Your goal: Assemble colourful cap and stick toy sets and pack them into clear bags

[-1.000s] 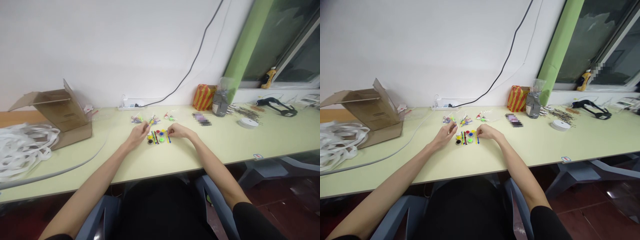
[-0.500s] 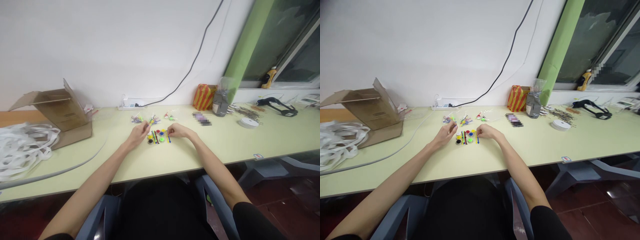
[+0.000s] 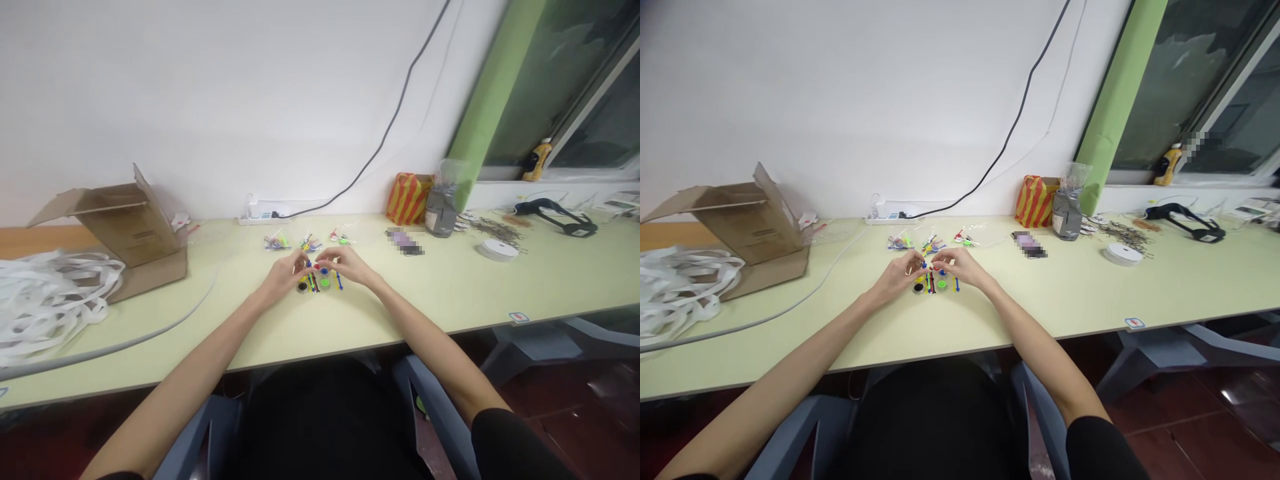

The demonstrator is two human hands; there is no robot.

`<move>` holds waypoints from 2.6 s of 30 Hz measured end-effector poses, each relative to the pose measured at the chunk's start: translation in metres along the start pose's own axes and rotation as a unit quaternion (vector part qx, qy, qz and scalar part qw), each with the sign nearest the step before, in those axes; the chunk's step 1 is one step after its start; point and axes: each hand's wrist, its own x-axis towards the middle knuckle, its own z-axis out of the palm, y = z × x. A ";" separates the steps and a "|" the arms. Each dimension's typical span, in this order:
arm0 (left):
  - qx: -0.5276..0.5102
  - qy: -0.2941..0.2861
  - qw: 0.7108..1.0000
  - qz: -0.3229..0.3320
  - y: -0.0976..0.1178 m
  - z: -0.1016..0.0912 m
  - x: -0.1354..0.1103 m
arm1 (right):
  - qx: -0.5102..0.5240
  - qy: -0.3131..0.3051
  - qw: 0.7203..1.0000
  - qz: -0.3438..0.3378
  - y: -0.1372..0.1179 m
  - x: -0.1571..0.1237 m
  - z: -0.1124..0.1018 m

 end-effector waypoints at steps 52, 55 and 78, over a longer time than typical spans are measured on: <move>0.006 0.036 0.999 0.005 -0.010 -0.009 0.001 | -0.102 -0.112 0.987 0.046 0.042 -0.003 -0.028; 0.007 0.032 0.999 0.006 -0.010 -0.009 0.000 | -0.106 -0.106 0.987 0.055 0.042 -0.003 -0.029; 0.010 0.008 1.000 -0.008 -0.005 -0.011 -0.001 | -0.101 -0.109 0.986 0.077 0.048 -0.005 -0.036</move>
